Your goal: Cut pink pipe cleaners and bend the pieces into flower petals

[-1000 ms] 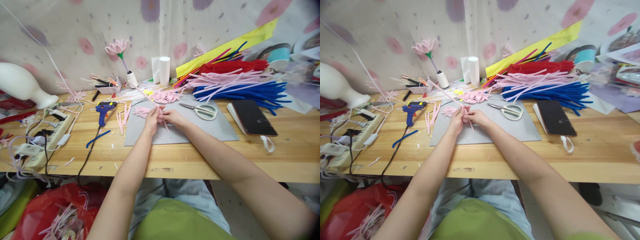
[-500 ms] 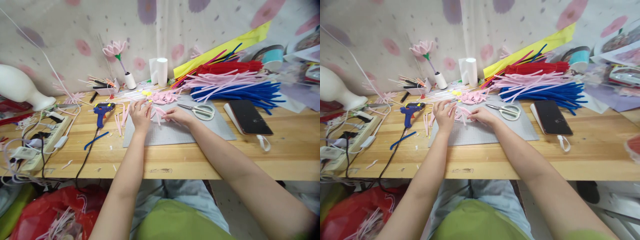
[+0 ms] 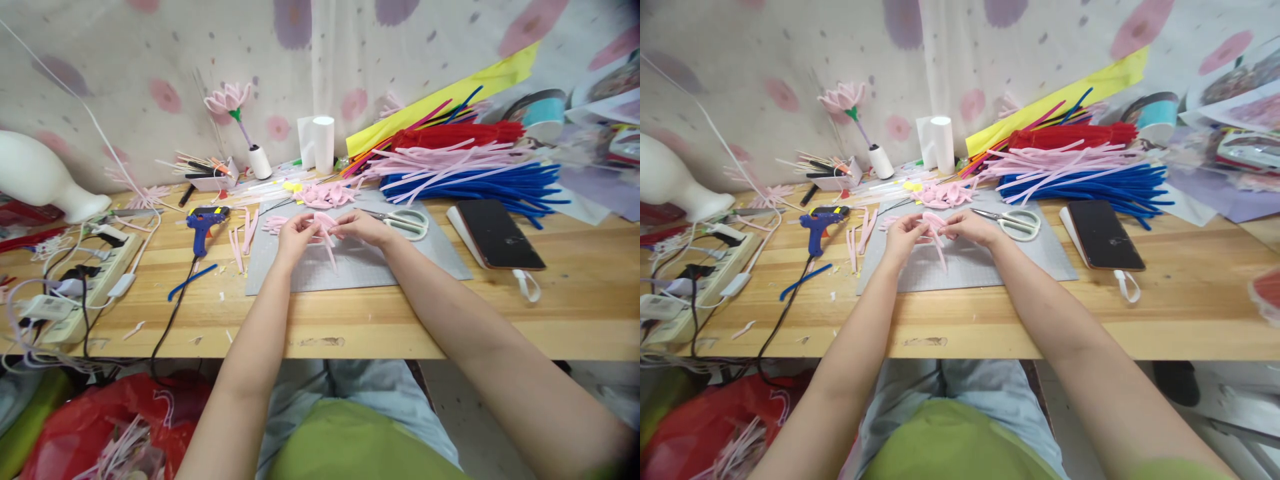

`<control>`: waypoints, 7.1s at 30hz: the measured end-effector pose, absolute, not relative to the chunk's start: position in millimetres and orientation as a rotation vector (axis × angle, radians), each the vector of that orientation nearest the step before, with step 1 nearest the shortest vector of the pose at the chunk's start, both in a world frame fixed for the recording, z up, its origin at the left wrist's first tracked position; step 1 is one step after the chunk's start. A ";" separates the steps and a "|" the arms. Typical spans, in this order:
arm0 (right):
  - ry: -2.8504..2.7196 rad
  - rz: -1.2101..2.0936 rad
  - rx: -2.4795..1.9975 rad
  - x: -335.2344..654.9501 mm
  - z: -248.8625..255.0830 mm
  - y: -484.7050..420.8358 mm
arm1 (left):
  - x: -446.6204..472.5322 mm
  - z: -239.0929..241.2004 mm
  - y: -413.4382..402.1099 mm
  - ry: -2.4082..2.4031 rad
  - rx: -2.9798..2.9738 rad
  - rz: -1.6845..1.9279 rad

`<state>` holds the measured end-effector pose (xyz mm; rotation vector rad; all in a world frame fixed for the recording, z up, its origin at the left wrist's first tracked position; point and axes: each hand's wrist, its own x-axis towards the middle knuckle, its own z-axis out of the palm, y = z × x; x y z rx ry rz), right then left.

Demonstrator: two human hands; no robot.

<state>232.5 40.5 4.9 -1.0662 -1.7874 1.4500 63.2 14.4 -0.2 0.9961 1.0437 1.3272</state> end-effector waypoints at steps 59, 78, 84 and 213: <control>-2.162 1.494 -0.995 208.5 -2.2 35.7 | 60.1 -2.8 22.2 0.939 0.730 1.440; -1.240 1.749 -0.746 218.3 -14.1 44.4 | 50.7 1.8 12.8 0.808 0.815 0.689; -1.302 1.694 -0.767 215.2 -16.7 46.8 | 57.3 3.8 10.3 0.831 0.784 0.744; -1.238 1.878 -0.987 191.5 -14.2 29.2 | 93.5 -15.1 4.3 1.093 0.832 1.536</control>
